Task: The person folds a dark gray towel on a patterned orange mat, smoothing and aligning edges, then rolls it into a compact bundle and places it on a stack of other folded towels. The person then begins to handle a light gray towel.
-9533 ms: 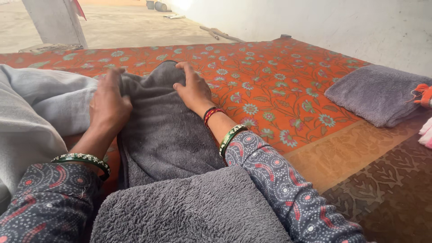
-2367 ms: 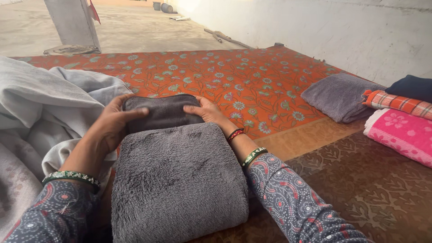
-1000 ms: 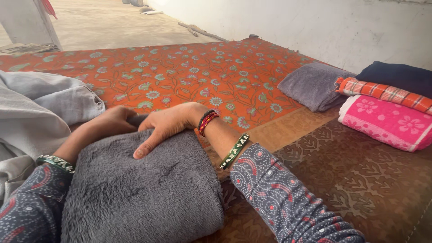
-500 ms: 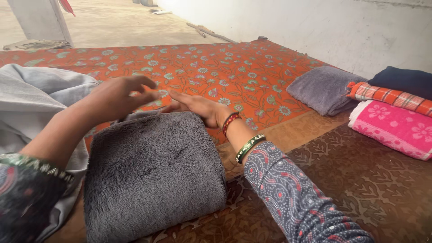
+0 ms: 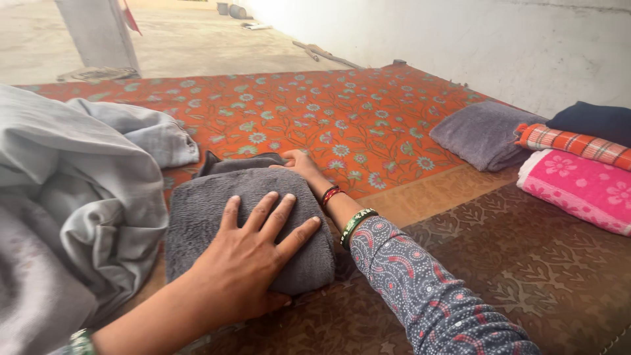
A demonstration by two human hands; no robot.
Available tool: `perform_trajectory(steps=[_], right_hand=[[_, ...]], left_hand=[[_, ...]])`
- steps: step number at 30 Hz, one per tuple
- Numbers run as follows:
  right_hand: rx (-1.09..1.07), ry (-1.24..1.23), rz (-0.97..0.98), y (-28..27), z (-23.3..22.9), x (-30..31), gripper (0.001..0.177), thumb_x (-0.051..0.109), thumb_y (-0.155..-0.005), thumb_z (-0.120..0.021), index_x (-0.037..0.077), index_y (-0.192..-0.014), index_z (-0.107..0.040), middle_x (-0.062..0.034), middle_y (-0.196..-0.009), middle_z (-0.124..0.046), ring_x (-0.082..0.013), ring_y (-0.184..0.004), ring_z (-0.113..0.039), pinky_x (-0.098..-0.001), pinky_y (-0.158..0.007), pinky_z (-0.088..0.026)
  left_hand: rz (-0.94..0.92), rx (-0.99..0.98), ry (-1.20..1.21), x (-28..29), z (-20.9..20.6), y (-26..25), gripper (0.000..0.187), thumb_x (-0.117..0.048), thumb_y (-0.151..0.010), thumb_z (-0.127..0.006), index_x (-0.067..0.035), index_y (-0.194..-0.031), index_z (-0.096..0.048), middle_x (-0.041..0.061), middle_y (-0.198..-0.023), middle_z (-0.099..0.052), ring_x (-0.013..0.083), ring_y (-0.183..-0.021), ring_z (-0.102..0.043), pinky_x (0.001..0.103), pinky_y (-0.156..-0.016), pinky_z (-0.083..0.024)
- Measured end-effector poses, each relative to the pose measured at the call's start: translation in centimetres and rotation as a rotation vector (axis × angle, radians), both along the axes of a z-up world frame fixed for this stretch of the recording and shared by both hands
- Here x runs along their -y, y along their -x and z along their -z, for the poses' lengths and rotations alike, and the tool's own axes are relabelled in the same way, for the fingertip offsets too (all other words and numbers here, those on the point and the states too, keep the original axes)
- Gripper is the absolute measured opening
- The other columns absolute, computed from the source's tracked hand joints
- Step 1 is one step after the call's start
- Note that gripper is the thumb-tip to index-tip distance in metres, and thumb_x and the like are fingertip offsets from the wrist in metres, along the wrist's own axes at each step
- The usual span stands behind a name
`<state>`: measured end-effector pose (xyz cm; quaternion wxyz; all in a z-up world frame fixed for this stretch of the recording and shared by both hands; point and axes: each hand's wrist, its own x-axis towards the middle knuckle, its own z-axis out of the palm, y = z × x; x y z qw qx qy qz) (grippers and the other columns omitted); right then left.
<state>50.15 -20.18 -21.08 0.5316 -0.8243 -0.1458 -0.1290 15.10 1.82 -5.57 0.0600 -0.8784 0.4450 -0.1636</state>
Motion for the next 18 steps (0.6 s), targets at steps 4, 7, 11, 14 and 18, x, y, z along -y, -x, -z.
perform_trajectory(steps=[4,7,11,14,18], right_hand=[[-0.16,0.108,0.081,1.8,-2.8,0.2,0.088,0.052,-0.074,-0.088,-0.008,-0.131,-0.057,-0.0228,-0.118,-0.068,-0.024,-0.103,-0.069,-0.0374,-0.087,-0.055],[-0.456,-0.135,-0.126,7.0,-6.5,-1.1,0.083,0.057,-0.073,-0.083,-0.007,-0.124,-0.065,-0.0211,-0.115,-0.072,-0.0227,-0.096,-0.071,-0.0363,-0.082,-0.057],[-0.548,-0.16,-0.271,10.9,-9.9,-2.2,0.08,0.064,-0.073,-0.078,-0.005,-0.114,-0.076,-0.0188,-0.11,-0.077,-0.021,-0.087,-0.075,-0.0348,-0.077,-0.06],[-0.173,0.202,-0.485,10.2,-9.6,-1.7,0.069,0.056,-0.083,-0.072,0.003,-0.127,-0.076,-0.0094,-0.112,-0.079,-0.0134,-0.094,-0.073,-0.0277,-0.08,-0.057],[-0.175,-0.01,-0.557,8.8,-9.2,-0.1,0.064,0.035,-0.078,-0.078,0.001,-0.132,-0.069,-0.0108,-0.114,-0.076,-0.0167,-0.097,-0.072,-0.0306,-0.082,-0.058]], left_hand=[[-0.133,-0.056,-0.293,0.3,-0.3,0.5,0.128,-0.046,-0.067,-0.089,-0.018,-0.163,-0.009,0.028,-0.169,-0.011,0.0475,-0.153,-0.016,0.075,-0.104,-0.023],[-0.035,0.037,-0.175,0.6,0.0,1.1,0.102,-0.021,-0.08,-0.076,-0.015,-0.162,-0.016,0.028,-0.165,-0.018,0.0482,-0.15,-0.022,0.08,-0.102,-0.03],[-0.05,-0.032,-0.252,0.6,0.2,1.0,0.099,-0.016,-0.082,-0.068,-0.017,-0.163,-0.011,0.023,-0.167,-0.015,0.0445,-0.152,-0.019,0.075,-0.107,-0.029],[-0.006,0.025,-0.261,-0.2,0.6,0.4,0.097,-0.017,-0.082,-0.066,-0.019,-0.162,-0.011,0.019,-0.168,-0.018,0.0407,-0.153,-0.02,0.071,-0.106,-0.03],[0.074,0.13,-0.324,-1.6,0.2,-0.9,0.096,-0.018,-0.083,-0.062,-0.023,-0.163,-0.008,0.012,-0.17,-0.017,0.0317,-0.153,-0.021,0.067,-0.108,-0.031]])
